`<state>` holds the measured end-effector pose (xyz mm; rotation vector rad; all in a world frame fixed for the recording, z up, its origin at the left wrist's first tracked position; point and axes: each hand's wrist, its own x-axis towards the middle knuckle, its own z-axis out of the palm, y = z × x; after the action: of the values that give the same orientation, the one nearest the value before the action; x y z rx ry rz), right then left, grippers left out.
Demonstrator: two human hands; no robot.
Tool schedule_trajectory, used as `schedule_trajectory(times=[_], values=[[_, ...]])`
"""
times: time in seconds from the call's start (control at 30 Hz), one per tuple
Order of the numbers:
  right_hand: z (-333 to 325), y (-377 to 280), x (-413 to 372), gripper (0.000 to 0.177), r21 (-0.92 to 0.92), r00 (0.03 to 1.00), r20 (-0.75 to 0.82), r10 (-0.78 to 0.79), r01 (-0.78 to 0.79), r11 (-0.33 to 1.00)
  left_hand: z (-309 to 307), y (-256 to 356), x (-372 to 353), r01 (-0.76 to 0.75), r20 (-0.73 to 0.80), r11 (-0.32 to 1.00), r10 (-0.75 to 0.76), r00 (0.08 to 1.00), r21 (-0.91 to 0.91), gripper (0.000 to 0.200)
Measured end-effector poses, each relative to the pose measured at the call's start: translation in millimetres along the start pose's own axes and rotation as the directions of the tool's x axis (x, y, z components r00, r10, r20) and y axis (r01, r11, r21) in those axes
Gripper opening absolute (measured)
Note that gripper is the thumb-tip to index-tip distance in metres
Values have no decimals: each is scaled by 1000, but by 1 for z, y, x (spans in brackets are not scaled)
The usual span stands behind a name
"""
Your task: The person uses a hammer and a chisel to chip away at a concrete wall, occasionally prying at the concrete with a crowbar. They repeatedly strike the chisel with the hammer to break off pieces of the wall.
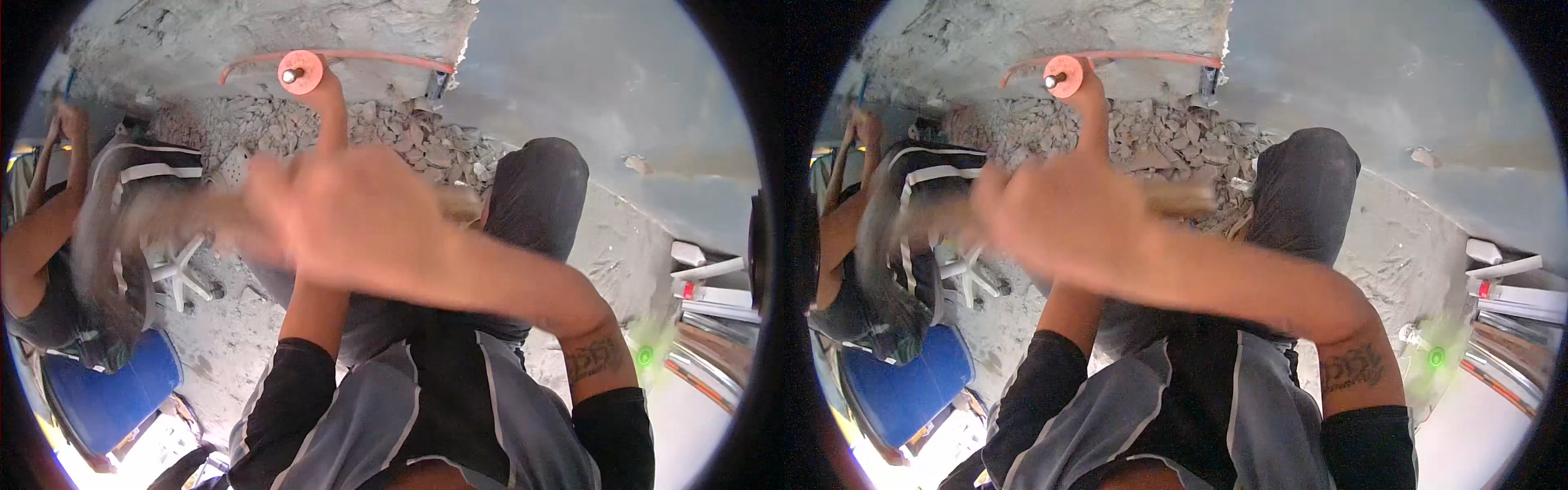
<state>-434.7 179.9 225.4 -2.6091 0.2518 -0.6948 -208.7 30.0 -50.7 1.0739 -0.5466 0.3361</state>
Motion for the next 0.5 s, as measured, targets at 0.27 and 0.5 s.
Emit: schedule_trajectory(times=[0.27,0.5], values=[[67,102,-2,36,-182,920,149,362,-334,925,-11,18,0,-116,336,977,50,940,178,17],[29,3,-22,51,-26,999,-12,-40,40,999,-4,16,7,-108,123,953,75,990,285,27]])
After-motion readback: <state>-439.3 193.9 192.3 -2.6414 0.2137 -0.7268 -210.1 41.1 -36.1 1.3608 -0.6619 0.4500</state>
